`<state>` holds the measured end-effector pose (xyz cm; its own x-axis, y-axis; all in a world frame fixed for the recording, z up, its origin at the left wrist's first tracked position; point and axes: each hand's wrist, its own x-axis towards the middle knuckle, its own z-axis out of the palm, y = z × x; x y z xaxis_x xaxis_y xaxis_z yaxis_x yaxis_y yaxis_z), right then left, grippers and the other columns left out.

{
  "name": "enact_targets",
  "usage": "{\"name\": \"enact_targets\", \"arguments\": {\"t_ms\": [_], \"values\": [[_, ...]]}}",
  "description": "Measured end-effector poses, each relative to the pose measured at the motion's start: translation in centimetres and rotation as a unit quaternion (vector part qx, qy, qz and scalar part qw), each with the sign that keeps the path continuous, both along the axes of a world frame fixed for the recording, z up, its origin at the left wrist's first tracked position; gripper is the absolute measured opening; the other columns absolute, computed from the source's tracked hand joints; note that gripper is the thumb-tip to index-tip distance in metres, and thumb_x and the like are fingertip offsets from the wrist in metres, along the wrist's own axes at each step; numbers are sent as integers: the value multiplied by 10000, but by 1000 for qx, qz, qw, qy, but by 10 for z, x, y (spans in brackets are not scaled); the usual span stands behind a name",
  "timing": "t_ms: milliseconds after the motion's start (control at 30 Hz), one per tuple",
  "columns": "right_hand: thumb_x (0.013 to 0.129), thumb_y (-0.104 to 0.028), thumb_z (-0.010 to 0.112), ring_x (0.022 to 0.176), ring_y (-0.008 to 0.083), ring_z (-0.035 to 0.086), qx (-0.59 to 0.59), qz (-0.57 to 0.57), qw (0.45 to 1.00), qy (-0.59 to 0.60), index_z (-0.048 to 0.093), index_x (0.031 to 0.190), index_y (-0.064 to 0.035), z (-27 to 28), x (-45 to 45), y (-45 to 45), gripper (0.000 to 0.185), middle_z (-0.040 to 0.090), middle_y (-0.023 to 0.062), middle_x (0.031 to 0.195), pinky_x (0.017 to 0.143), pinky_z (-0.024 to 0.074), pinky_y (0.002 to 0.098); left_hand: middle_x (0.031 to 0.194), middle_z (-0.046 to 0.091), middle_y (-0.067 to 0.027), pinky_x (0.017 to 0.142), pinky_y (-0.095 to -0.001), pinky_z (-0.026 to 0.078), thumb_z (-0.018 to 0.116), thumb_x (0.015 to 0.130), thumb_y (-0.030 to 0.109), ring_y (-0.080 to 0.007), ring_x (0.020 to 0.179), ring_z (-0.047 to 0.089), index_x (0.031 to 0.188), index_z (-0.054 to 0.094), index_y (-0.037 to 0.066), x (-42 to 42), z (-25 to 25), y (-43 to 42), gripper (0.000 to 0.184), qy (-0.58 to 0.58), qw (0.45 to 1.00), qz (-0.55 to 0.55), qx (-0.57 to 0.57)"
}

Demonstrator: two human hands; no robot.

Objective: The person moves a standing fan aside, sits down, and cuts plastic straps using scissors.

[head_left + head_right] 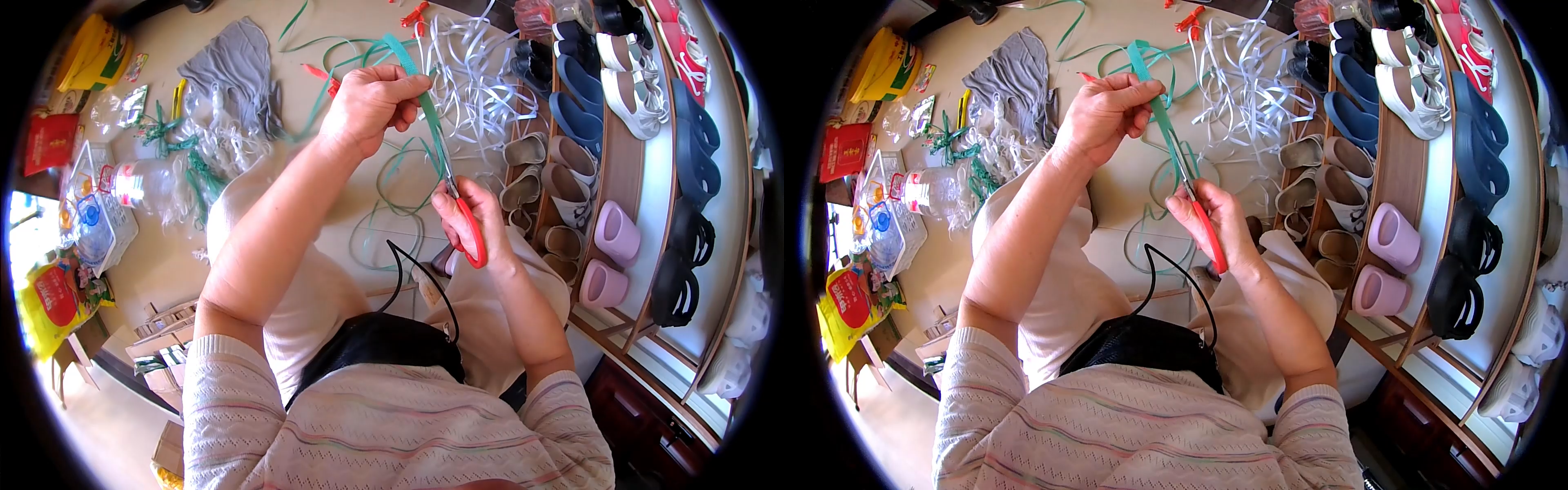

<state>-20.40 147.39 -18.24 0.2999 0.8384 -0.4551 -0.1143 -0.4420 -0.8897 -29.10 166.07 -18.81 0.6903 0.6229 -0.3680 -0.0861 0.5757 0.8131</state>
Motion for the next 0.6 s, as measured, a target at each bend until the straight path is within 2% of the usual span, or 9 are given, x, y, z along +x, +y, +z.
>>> {"name": "enact_targets", "arguments": {"t_ms": [200,400,600], "values": [[817,-371,626,417,22,355,-31,5,999,-1,518,829,-71,3,3,-1,319,421,-66,551,371,275,182,536,502,-10,418,-202,330,647,799,167,-72,438,445,681,545,52,2,3,-10,194,0,999,-33,1],[816,-331,638,417,17,348,-8,-9,999,36,509,811,-70,2,3,-2,292,415,-69,539,372,269,179,540,509,-10,413,-200,331,653,794,169,-70,439,454,684,545,53,1,4,-10,193,13,1000,-24,6],[813,-322,644,414,14,336,-12,-11,1000,3,516,820,-67,4,3,-1,285,411,-71,530,372,250,177,535,510,-12,408,-202,327,653,794,174,-70,427,446,674,545,55,1,3,-12,201,8,1000,-20,2]]}}
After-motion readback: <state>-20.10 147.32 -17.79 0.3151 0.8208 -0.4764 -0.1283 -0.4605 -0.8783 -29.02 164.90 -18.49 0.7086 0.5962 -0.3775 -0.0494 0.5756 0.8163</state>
